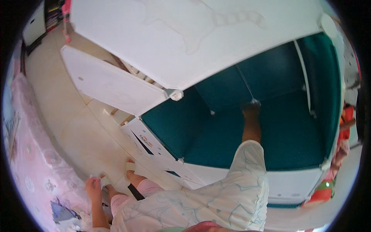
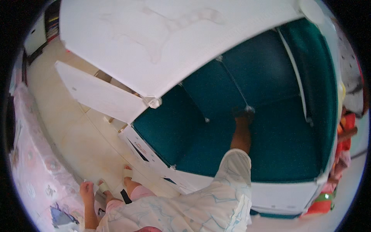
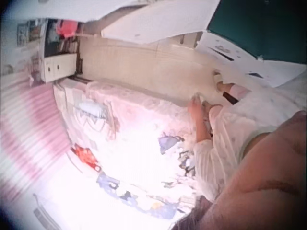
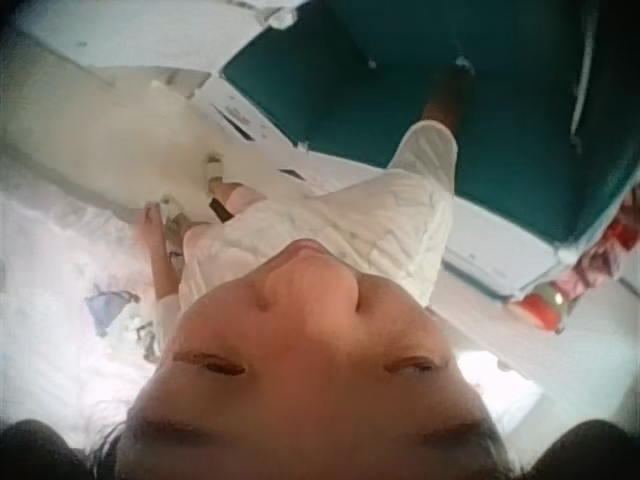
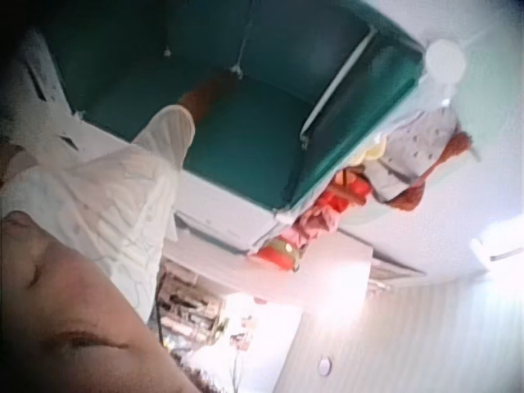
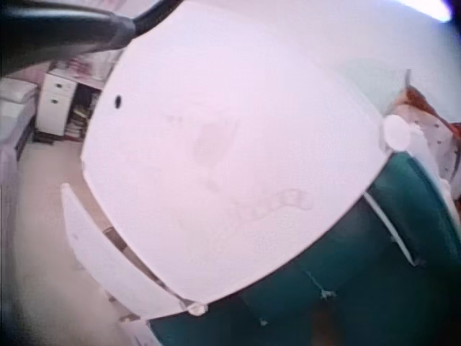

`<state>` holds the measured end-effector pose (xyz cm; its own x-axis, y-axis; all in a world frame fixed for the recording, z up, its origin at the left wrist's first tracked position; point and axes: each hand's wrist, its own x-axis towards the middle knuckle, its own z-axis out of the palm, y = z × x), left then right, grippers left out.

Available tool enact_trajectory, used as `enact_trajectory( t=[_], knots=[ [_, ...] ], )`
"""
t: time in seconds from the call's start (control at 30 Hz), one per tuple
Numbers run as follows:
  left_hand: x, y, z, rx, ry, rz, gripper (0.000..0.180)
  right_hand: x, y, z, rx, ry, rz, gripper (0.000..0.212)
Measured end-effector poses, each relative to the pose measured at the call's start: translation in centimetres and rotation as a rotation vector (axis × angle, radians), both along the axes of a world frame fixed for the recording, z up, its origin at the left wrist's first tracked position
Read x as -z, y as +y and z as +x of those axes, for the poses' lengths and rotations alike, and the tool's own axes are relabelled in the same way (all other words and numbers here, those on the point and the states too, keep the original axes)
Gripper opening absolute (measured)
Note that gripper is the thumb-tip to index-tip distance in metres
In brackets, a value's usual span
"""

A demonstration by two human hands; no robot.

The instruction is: The person wipes a storage unit, pulls back a curtain, and then organizes a pile of clothes by placing them onto hangers. The hanged clothes are then placed into a storage compartment.

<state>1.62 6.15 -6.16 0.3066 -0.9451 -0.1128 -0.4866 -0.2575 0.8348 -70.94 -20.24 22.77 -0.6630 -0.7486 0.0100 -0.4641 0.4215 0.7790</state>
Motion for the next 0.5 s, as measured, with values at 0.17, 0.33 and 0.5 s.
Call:
enact_trajectory(
  t=[0.17, 0.33, 0.5],
  knots=[
    [-1.0, 0.6, -1.1, 0.059, -0.040, 0.049, 0.012, 2.2, -1.1, -1.5, 0.213, -0.055, 0.268, 0.050],
    [-4.7, 0.3, 0.9, 0.008, 0.135, 0.189, 0.012, 2.9, 4.5, -3.6, 0.049, 0.033, 0.538, 0.039],
    [-7.1, 2.5, 8.0, -0.067, 0.146, 0.114, 0.016, 2.8, 7.6, 10.6, 0.148, -0.206, 0.670, 0.038]
  ],
)
